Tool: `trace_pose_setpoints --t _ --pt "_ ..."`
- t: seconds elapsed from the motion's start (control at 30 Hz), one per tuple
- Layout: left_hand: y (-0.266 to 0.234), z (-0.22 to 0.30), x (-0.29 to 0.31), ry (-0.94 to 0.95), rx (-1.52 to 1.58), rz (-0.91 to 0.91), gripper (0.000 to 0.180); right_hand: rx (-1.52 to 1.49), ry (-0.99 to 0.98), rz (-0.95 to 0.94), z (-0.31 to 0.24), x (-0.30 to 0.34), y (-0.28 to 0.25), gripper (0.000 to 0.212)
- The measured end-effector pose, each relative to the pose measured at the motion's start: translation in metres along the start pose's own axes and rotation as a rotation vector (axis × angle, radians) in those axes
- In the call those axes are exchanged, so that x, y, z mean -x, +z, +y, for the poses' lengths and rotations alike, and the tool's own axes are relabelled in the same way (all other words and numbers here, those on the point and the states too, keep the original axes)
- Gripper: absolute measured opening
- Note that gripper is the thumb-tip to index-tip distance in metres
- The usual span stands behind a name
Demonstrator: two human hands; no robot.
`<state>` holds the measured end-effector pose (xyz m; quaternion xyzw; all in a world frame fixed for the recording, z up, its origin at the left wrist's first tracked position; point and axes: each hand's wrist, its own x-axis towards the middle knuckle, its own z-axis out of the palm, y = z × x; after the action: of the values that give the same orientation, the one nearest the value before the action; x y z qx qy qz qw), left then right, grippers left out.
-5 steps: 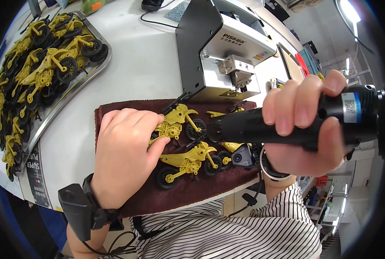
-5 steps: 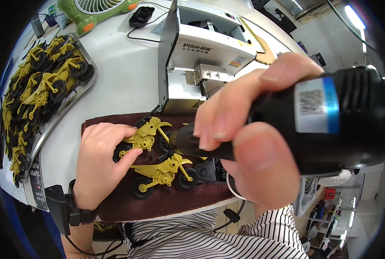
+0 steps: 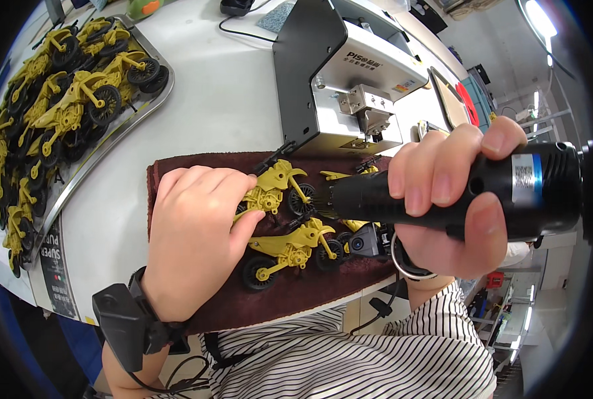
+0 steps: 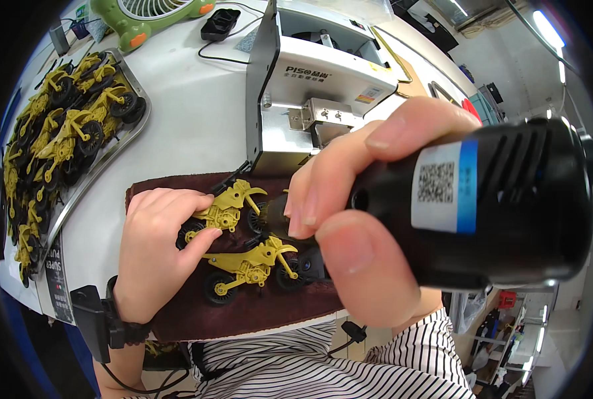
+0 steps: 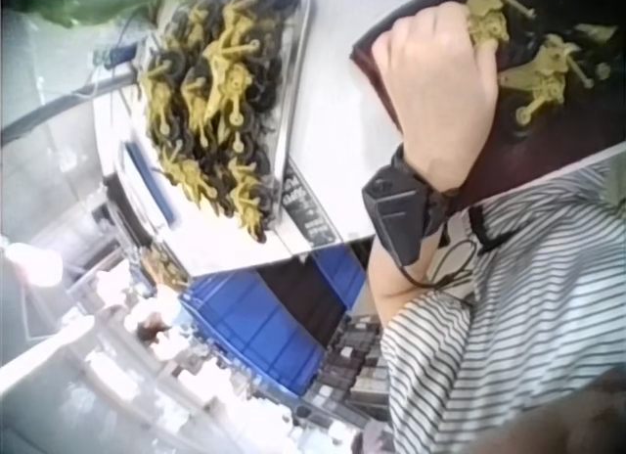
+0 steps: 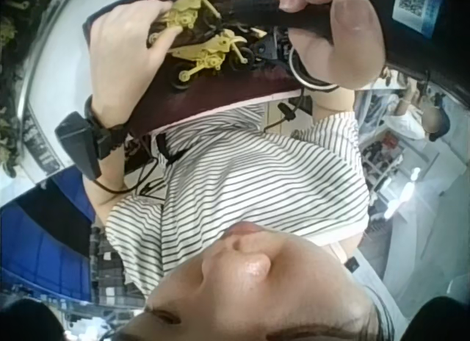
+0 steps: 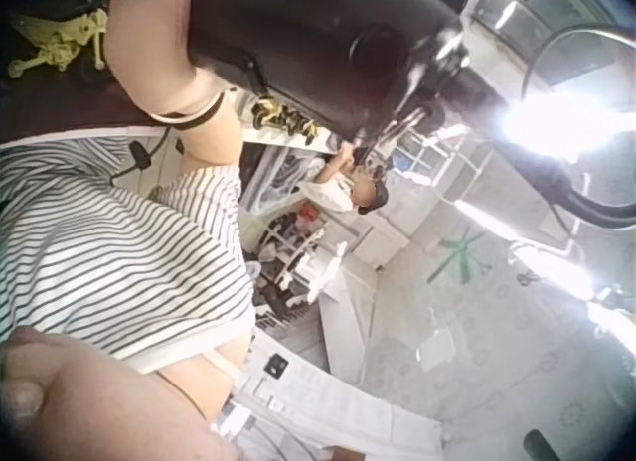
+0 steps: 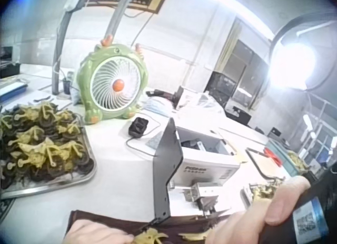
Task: Applying heat to toy motorcycle components using a handheld heat gun on an assembly line.
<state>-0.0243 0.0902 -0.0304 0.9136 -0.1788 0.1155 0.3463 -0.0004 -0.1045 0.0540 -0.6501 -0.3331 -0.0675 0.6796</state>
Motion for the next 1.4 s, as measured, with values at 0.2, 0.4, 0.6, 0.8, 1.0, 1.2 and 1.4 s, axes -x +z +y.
trace_pose_setpoints --t 0.2,0.4,0.6,0.8,1.0,1.2,1.4 --pt "0.003 0.000 0.001 -0.015 0.025 -0.011 0.026 0.087 0.022 0.036 -0.005 0.010 0.008 0.036" --pt "0.004 0.004 -0.001 0.011 0.035 -0.016 0.027 -0.130 -0.100 0.048 -0.017 0.001 -0.009 0.029" --pt "0.006 -0.001 -0.001 -0.009 0.078 -0.026 0.028 -0.145 -0.281 0.235 -0.057 -0.018 -0.044 0.021" --pt "0.004 0.001 -0.002 -0.006 0.069 -0.028 0.026 -0.054 -0.164 0.246 -0.032 -0.036 -0.046 0.019" --pt "0.003 -0.004 0.001 -0.007 0.065 -0.034 0.027 0.125 -0.181 0.228 -0.006 -0.044 -0.043 0.022" --pt "0.005 -0.003 0.002 -0.018 0.081 -0.029 0.027 -0.139 -0.060 0.116 -0.032 -0.026 -0.026 0.025" --pt "0.003 -0.003 0.002 -0.032 0.076 -0.038 0.027 -0.215 -0.114 -0.140 -0.007 -0.012 0.006 0.034"
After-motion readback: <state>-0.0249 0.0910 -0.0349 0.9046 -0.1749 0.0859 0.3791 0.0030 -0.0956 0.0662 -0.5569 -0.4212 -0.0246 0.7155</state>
